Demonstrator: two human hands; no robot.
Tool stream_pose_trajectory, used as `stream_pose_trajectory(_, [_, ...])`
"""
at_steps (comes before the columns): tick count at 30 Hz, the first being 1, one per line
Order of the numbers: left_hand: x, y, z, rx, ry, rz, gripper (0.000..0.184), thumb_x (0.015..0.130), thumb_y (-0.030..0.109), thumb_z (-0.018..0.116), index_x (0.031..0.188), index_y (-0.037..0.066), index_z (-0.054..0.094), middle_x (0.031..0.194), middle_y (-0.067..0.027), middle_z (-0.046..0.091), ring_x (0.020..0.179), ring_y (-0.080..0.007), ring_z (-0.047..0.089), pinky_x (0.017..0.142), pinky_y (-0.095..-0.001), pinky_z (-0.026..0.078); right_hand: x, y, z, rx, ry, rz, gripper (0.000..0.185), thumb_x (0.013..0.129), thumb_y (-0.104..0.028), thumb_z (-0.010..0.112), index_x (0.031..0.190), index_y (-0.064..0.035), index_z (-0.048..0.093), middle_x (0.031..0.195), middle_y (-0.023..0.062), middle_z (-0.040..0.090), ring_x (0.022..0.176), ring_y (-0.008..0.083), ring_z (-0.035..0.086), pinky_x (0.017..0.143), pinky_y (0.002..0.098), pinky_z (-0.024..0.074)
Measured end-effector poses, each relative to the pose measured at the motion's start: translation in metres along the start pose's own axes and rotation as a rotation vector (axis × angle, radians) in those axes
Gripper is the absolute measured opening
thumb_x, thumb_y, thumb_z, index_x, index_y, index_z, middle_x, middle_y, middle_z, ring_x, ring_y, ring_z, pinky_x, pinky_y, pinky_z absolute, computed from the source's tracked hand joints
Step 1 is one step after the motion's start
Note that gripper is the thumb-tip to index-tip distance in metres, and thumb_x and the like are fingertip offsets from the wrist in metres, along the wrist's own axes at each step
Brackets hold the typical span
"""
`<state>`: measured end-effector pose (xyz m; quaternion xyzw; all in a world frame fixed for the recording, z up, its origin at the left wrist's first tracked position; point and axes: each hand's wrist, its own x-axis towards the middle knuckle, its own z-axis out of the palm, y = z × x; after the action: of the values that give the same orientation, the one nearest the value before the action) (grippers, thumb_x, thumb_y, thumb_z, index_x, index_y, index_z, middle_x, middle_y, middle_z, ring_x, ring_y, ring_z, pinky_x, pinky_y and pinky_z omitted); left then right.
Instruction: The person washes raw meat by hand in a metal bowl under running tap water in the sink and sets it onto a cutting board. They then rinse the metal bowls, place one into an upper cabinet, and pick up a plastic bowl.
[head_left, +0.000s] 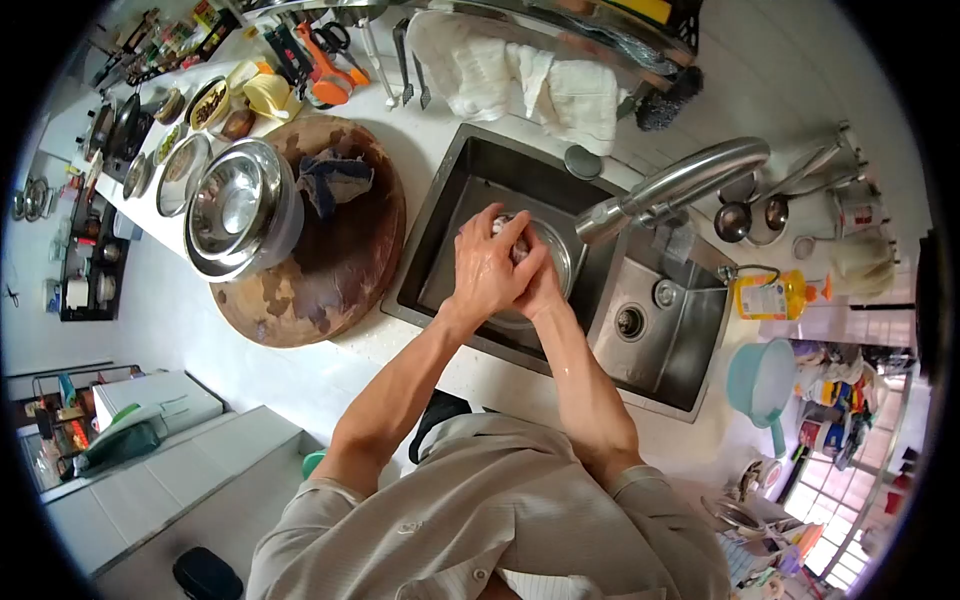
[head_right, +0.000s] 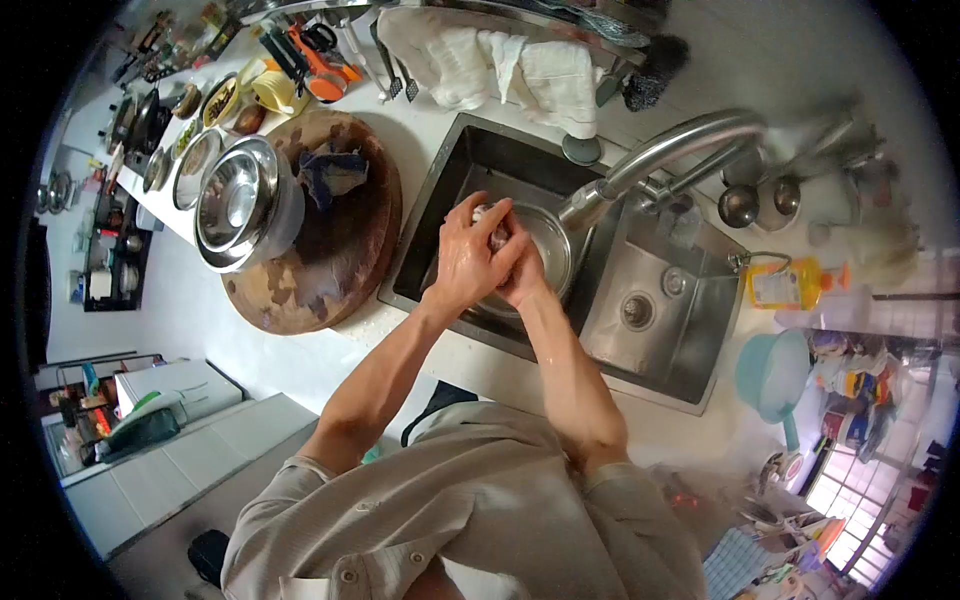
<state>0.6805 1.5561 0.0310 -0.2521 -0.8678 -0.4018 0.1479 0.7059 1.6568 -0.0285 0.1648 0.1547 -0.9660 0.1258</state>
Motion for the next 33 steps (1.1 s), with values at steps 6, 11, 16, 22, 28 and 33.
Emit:
stream_pose_trajectory(6, [0.002,0.002,0.022,-0.05,0.052,-0.025,0.018,0.07,0.018,0.069,0.082,0.005,0.07,0.085,-0.0184,0.058,0.077,-0.0364,0.057,0.068,-0.0461,0.051,-0.004,-0.001,-0.007,-0.157,0.2,-0.08,0.041,0.098,-0.041,0.048,0.125,-0.0115,0.058,0.12,0.0069,0.063,0.108,0.0213,0.061,0.086,0.0349,0.0544])
stream_pose_trajectory(11, [-0.008,0.01,0.037,-0.134,0.038,-0.181,0.015,0.07,0.018,0.068,0.076,0.005,0.067,0.082,-0.016,0.058,0.081,-0.0346,0.058,0.067,-0.046,0.052,-0.011,-0.012,-0.02,-0.331,0.283,-0.151,0.04,0.098,-0.04,0.049,0.124,-0.0111,0.059,0.119,0.0068,0.063,0.107,0.0208,0.061,0.086,0.0347,0.0542])
stream_pose_trajectory(16, [-0.014,0.012,0.044,-0.269,-0.002,-0.251,0.016,0.071,0.021,0.068,0.075,0.006,0.069,0.082,-0.0162,0.058,0.079,-0.0351,0.058,0.064,-0.0468,0.052,-0.014,-0.021,-0.025,-0.467,0.335,-0.203,0.039,0.098,-0.039,0.049,0.123,-0.0108,0.059,0.118,0.0068,0.063,0.106,0.0203,0.061,0.086,0.0345,0.0539])
stream_pose_trajectory(22, [-0.009,0.007,0.052,-0.358,0.083,-0.257,0.016,0.072,0.021,0.067,0.072,0.005,0.066,0.076,-0.0152,0.057,0.074,-0.0335,0.058,0.061,-0.0458,0.051,-0.012,-0.032,-0.024,-0.574,0.357,-0.229,0.037,0.098,-0.037,0.05,0.122,-0.0103,0.06,0.117,0.0067,0.064,0.105,0.0197,0.061,0.086,0.0342,0.0536])
stream_pose_trajectory(28, [-0.006,-0.001,0.048,-0.408,0.153,-0.259,0.015,0.072,0.019,0.067,0.07,0.004,0.065,0.074,-0.0154,0.056,0.071,-0.034,0.057,0.061,-0.0455,0.051,-0.007,-0.034,-0.022,-0.617,0.357,-0.242,0.036,0.099,-0.036,0.05,0.121,-0.0098,0.06,0.115,0.0066,0.064,0.104,0.0192,0.062,0.086,0.0339,0.0532])
stream_pose_trajectory(33, [-0.011,-0.006,0.057,-0.465,0.163,-0.28,0.013,0.071,0.016,0.066,0.07,0.004,0.064,0.074,-0.0163,0.056,0.072,-0.0349,0.057,0.065,-0.0461,0.051,-0.005,-0.035,-0.025,-0.62,0.323,-0.252,0.035,0.099,-0.035,0.051,0.12,-0.0094,0.061,0.114,0.0066,0.065,0.104,0.0187,0.062,0.086,0.0337,0.053])
